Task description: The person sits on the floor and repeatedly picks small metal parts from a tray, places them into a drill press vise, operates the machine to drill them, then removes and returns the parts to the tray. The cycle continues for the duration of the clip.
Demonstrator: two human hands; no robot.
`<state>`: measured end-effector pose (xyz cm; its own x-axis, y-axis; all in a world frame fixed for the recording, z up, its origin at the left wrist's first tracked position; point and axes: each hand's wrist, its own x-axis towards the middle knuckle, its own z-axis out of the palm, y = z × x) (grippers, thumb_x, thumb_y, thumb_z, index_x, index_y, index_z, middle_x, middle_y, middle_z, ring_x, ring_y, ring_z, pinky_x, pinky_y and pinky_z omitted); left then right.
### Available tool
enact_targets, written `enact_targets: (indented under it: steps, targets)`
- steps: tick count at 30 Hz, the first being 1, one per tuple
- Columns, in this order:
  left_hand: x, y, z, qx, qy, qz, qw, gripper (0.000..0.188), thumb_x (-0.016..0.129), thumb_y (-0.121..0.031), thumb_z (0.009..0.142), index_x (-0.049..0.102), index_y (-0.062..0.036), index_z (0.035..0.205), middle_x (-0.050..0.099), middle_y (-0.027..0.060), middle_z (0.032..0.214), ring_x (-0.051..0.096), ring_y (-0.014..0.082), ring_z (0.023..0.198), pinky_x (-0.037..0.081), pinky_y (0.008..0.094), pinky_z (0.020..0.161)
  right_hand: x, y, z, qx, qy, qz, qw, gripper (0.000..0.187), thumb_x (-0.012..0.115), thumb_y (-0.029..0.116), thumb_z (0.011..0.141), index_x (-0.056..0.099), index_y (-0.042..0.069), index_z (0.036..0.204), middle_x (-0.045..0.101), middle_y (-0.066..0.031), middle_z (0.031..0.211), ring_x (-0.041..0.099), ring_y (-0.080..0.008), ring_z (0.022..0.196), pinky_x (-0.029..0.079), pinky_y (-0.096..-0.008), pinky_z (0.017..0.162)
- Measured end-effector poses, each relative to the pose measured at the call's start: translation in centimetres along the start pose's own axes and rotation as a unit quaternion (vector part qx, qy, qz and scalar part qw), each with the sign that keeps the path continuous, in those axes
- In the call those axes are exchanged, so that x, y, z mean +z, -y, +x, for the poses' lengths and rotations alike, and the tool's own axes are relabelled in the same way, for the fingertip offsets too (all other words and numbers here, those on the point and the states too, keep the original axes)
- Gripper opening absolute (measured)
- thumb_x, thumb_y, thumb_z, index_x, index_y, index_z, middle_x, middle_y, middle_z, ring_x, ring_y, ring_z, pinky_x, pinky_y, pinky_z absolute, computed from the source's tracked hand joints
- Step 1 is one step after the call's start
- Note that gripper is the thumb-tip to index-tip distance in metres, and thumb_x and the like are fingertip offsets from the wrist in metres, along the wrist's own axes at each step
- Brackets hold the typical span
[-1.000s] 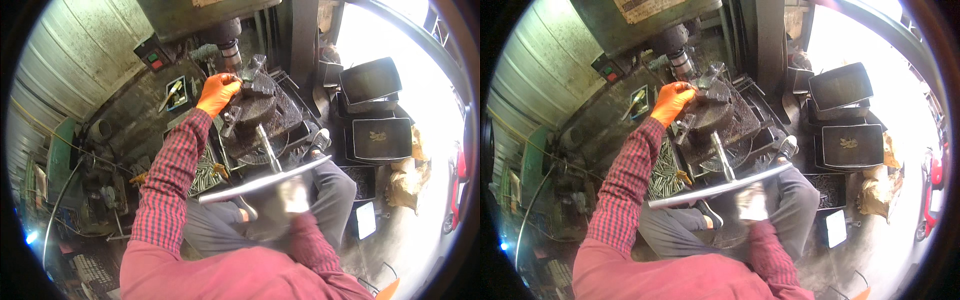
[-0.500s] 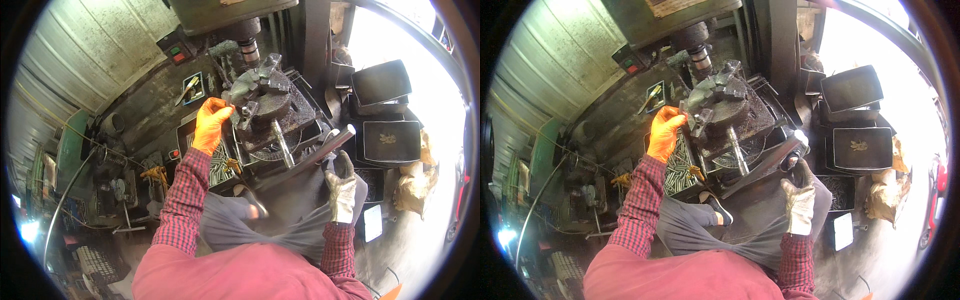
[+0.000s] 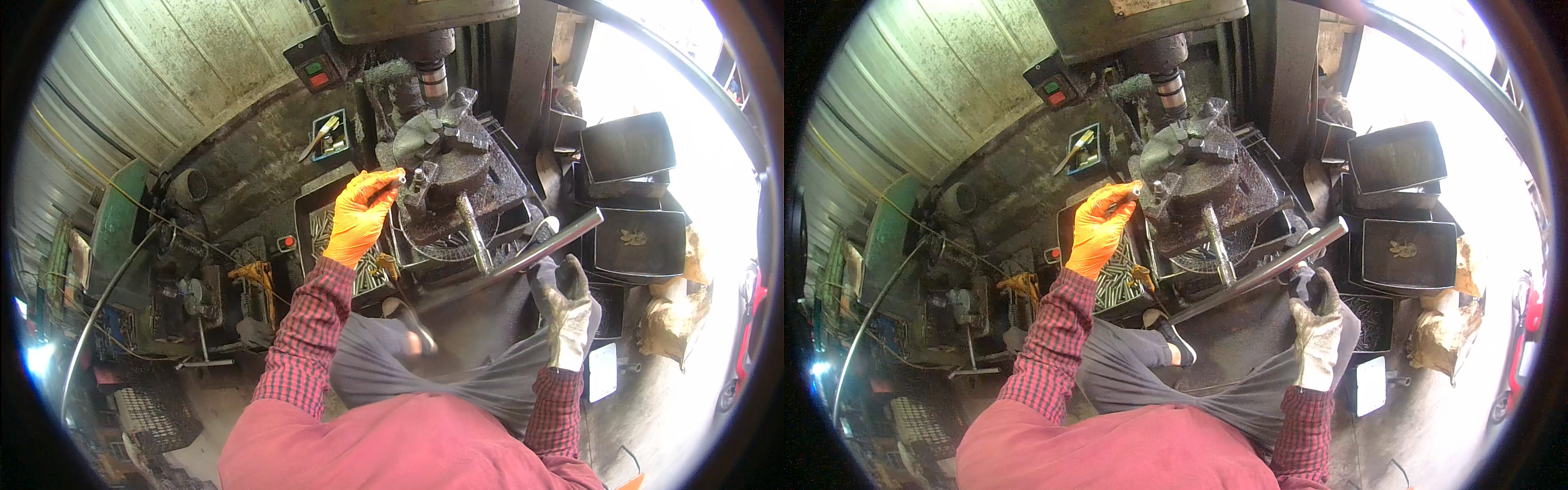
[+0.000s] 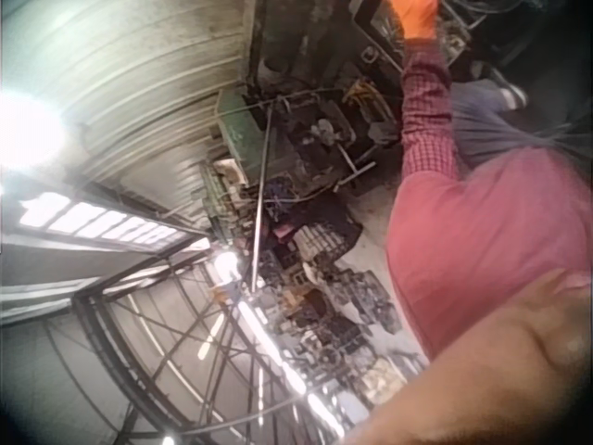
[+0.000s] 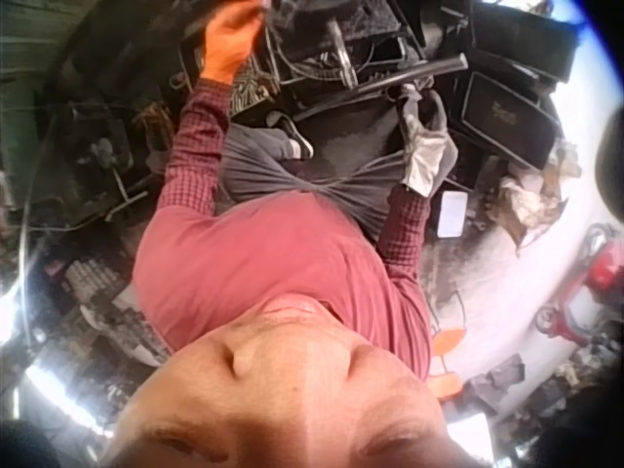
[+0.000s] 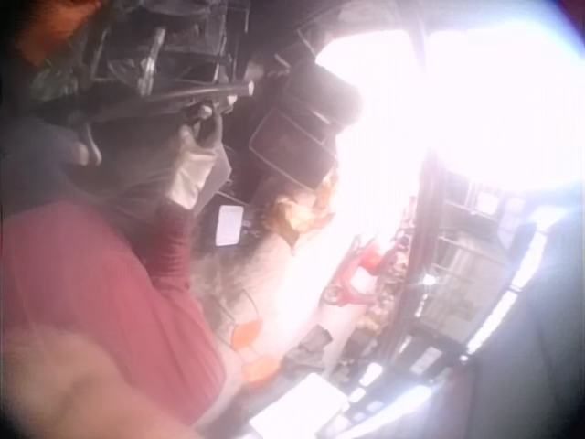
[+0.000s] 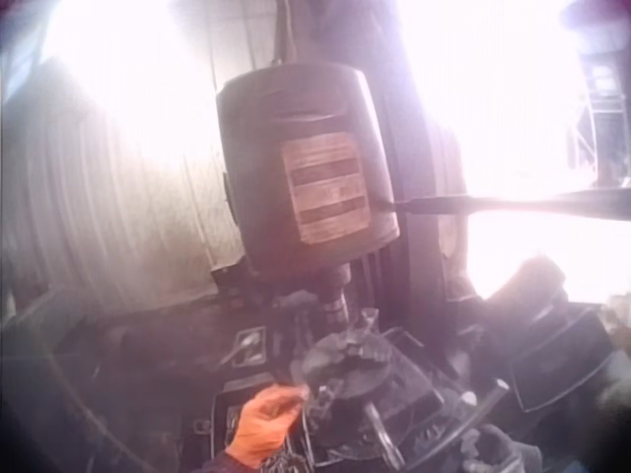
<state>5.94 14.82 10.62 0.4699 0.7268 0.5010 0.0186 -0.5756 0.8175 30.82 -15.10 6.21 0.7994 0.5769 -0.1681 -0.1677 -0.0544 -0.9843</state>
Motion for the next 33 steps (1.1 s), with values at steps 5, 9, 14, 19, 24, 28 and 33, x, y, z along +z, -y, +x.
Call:
enact_targets:
  steps: [5,9,14,19,24,28,33]
  targets:
    - [-0.5,2.0,-0.5,-0.014,-0.034,-0.019,0.999,0.024,0.072,0.001,0.100,0.077,-0.0060,0.122,0.078,0.0057,0.121,0.070,0.0142,0.112,0.053,0.0285,0.099,0.2,0.0,0.0,-0.016,-0.012,-0.022,1.000,0.067,0.073,-0.008,0.088,0.054,0.001,0.152,0.065,-0.0133,0.138,0.063,-0.0195,0.126,0.048,-0.0308,0.111]
    - [-2.3,7.9,-1.6,-0.147,-0.209,-0.230,0.939,0.020,0.069,0.001,0.101,0.074,0.0021,0.121,0.077,0.0064,0.108,0.072,0.0139,0.102,0.056,0.0281,0.095,-0.1,0.3,-0.4,-0.059,-0.006,-0.046,0.997,0.060,0.080,0.003,0.091,0.060,-0.002,0.147,0.069,-0.0116,0.130,0.065,-0.0162,0.117,0.051,-0.0301,0.105]
    - [0.2,16.1,-5.7,-0.374,-0.117,-0.215,0.895,0.035,0.072,-0.035,0.102,0.072,-0.0036,0.119,0.076,0.0058,0.106,0.067,0.0148,0.091,0.049,0.0324,0.080,-0.6,0.5,-0.5,-0.065,-0.005,-0.115,0.991,0.060,0.075,-0.003,0.088,0.062,0.000,0.146,0.070,-0.0087,0.124,0.065,-0.0150,0.113,0.052,-0.0274,0.100]
    - [-0.5,22.8,-5.8,-0.392,-0.158,-0.043,0.905,0.070,0.069,-0.050,0.101,0.059,0.0058,0.142,0.069,0.0203,0.128,0.064,0.0302,0.113,0.051,0.0474,0.100,-1.3,-0.8,0.6,-0.046,-0.002,-0.026,0.999,0.065,0.078,-0.002,0.087,0.060,0.003,0.149,0.066,-0.0121,0.139,0.063,-0.0212,0.127,0.049,-0.0349,0.111]
    - [-14.4,27.5,-6.5,-0.267,-0.374,-0.173,0.871,0.025,0.072,-0.029,0.101,0.073,-0.0039,0.104,0.076,0.0038,0.090,0.067,0.0124,0.076,0.055,0.0327,0.078,-2.7,-2.1,1.2,-0.041,-0.015,-0.050,0.998,0.066,0.078,0.008,0.091,0.056,0.003,0.153,0.063,-0.0117,0.145,0.061,-0.0242,0.133,0.047,-0.0384,0.116]
    - [-16.4,30.6,-11.2,-0.355,-0.264,0.094,0.892,0.022,0.070,-0.020,0.094,0.076,0.0009,0.097,0.076,0.0054,0.089,0.067,0.0168,0.075,0.054,0.0347,0.072,-2.8,-2.4,1.5,-0.049,-0.010,-0.059,0.997,0.058,0.069,0.010,0.096,0.055,-0.002,0.151,0.063,-0.0148,0.144,0.061,-0.0255,0.132,0.044,-0.0380,0.118]
    - [-7.9,33.4,-14.5,-0.472,0.009,0.289,0.833,0.042,0.074,-0.025,0.085,0.077,-0.0021,0.120,0.076,0.0237,0.121,0.071,0.0386,0.120,0.054,0.0436,0.105,-1.7,-1.7,2.6,-0.106,-0.053,-0.127,0.985,0.057,0.069,0.010,0.098,0.053,-0.004,0.151,0.064,-0.0156,0.141,0.060,-0.0241,0.129,0.044,-0.0376,0.114]
